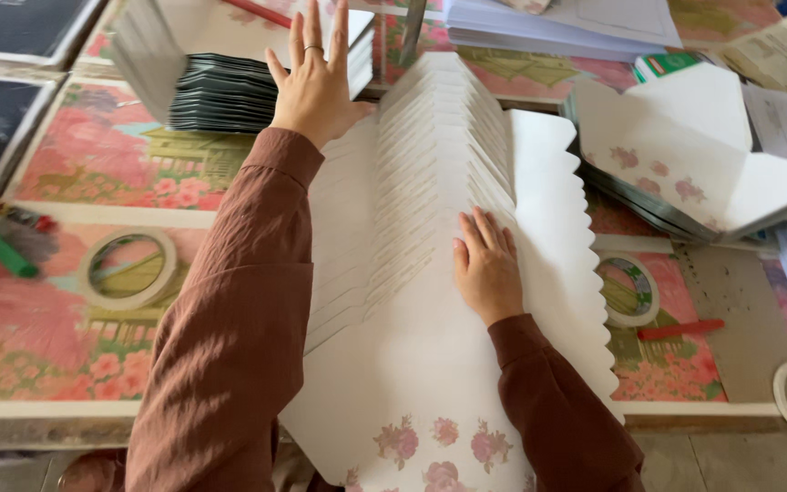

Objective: The person assembles a stack of white paper boxes with floral patterns by folding the flaps and securing them with tape. They then insert dark green cards into the boxes and place the finished items onto a pile.

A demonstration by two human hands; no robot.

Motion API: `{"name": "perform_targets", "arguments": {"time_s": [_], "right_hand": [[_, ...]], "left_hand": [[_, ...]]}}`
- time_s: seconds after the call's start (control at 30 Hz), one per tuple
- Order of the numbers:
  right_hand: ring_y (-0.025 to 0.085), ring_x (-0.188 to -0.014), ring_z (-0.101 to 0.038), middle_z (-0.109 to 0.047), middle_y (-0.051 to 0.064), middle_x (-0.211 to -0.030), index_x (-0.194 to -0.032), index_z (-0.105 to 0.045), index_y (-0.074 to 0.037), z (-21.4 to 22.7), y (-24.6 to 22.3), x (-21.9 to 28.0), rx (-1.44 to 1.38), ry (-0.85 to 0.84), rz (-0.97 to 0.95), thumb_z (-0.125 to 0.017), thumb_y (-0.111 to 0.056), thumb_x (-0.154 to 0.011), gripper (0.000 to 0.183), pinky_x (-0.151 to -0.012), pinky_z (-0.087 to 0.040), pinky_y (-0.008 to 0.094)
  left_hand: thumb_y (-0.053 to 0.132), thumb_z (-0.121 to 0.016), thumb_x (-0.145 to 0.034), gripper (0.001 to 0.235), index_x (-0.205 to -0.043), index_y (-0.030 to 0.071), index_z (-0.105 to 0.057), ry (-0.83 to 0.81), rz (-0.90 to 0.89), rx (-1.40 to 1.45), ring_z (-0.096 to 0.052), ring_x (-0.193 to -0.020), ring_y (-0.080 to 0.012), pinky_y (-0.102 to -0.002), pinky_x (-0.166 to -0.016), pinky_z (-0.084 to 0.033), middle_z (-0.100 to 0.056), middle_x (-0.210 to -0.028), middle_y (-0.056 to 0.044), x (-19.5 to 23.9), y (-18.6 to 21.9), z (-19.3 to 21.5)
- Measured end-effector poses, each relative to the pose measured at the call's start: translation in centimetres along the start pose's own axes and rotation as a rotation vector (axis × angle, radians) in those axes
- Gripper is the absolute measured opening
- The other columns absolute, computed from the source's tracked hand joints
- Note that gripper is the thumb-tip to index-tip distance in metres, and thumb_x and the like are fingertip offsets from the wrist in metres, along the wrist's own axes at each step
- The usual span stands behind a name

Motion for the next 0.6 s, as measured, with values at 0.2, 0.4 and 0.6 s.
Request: {"name": "perform_targets", "arguments": {"time_s": [0.2, 0.4, 0.6], "right_hand": [[0.028, -0.134, -0.039, -0.045, 0.012, -0.144, -0.135, -0.05, -0.008, 0.1, -0.2, -0.2, -0.016, -0.095, -0.042, -0.042, -0.023, -0.097, 0.041, -0.11, -0.027, 0.048], [0.028, -0.137, -0.035, -0.041, 0.012, -0.147, -0.136, -0.046, -0.01, 0.4, -0.2, -0.5, -0.061, -0.165, -0.113, -0.041, -0.025, -0.097, 0.042, -0.112, -0.022, 0.048], [0.033, -0.14, -0.029, -0.025, 0.011, -0.152, -0.144, -0.033, -0.012, 2.5, -0.6, -0.3, -0.015, 0.022, -0.108, -0.056, -0.011, -0.088, 0.061, -0.112, -0.029, 0.053]], "left_hand": [[0.039, -0.075, -0.076, 0.102, -0.155, 0.024, -0.013, -0.359, -0.254, -0.059, 0.009, -0.143, -0.0342, -0.078, -0.103, -0.008, 0.015, -0.154, -0.011, 2.3, 5.3, -6.2], [0.064, -0.065, -0.077, 0.061, -0.102, 0.008, -0.066, -0.067, -0.299, -0.056, -0.045, -0.106, -0.0323, -0.055, -0.081, -0.036, -0.058, -0.114, -0.014, 3.5, 9.5, -12.4], [0.031, -0.071, -0.073, 0.015, -0.086, 0.022, -0.068, 0.015, -0.335, 0.009, -0.058, -0.086, -0.0216, -0.04, -0.07, -0.043, -0.061, -0.094, 0.0, 6.8, 10.9, -18.2]]}}
Point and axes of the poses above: each hand's wrist, its own x-axis away from the middle knuckle, its own z-axis out of the back of the hand, y = z × x, the point moved 7 cm from there along -x, towards the middle knuckle
